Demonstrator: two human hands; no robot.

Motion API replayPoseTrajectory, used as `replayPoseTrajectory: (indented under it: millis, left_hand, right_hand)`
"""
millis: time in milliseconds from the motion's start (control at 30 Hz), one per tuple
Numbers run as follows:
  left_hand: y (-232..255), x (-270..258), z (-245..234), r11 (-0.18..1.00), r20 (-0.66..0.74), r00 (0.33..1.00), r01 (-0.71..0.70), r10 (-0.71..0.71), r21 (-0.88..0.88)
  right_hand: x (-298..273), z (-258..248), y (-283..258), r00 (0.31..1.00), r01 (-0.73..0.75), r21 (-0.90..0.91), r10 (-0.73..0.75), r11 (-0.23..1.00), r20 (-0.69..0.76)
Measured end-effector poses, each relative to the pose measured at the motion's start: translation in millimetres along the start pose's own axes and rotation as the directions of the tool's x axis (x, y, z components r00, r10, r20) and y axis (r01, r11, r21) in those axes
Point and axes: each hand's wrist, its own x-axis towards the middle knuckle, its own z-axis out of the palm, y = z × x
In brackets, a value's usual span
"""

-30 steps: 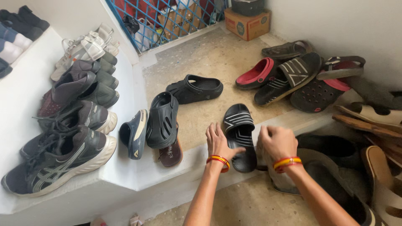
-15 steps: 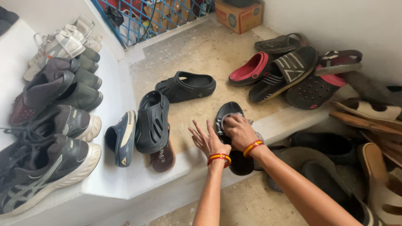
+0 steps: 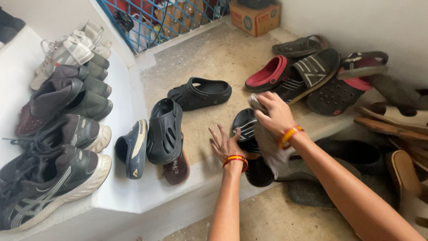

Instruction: The person wipes the upper and sole of a black slipper with a cloth, then moves to a second black slipper and wipes it similarly. The person handles the slippers one at a time on a white shelf among other footwear.

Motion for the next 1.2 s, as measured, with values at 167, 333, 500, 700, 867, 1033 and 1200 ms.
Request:
replayPoseTrajectory:
  millis: [167, 333, 500, 700, 867, 1033, 1200]
  left_hand:
    - [-3, 24, 16, 0.954, -0.223, 0.954, -0.14, 0.202, 0.265]
    - [-6, 22, 11, 0.953, 0.14, 0.969, -0.23, 0.205, 0.197]
    - [1, 15, -5, 0.911, 0.049, 0.963, -0.265, 0.264, 0.317]
    - [9, 17, -5, 0.903, 0.186, 0.958, -0.269, 0.217, 0.336]
    - [8, 36, 8, 0.896, 0.253, 0.942, -0.299, 0.221, 0.329]
    - [4, 46, 29, 0.923, 0.205, 0.941, -0.312, 0.268, 0.227]
    - [-5, 46, 26, 0.97, 0.238, 0.951, -0.225, 0.2, 0.087]
  right_hand:
    - [10, 78, 9, 0.922, 0.363, -0.178, -0.326, 0.914, 0.209]
    - [-2, 102, 25, 0.905, 0.344, -0.297, -0.231, 0.891, 0.357]
    - [-5, 122, 10, 0.996, 0.053, -0.592, -0.003, 0.804, 0.085]
    - [29, 91, 46, 0.885, -0.364, -0.608, 0.465, 0.706, 0.01]
    - [41, 38, 88, 0.949, -0.316, -0.351, 0.302, 0.881, -0.096]
    - [48, 82, 96, 0.995, -0.047, -0.149, 0.06, 0.988, 0.084]
    - [57, 167, 78, 0.994, 0.083, -0.263, -0.061, 0.961, 0.09]
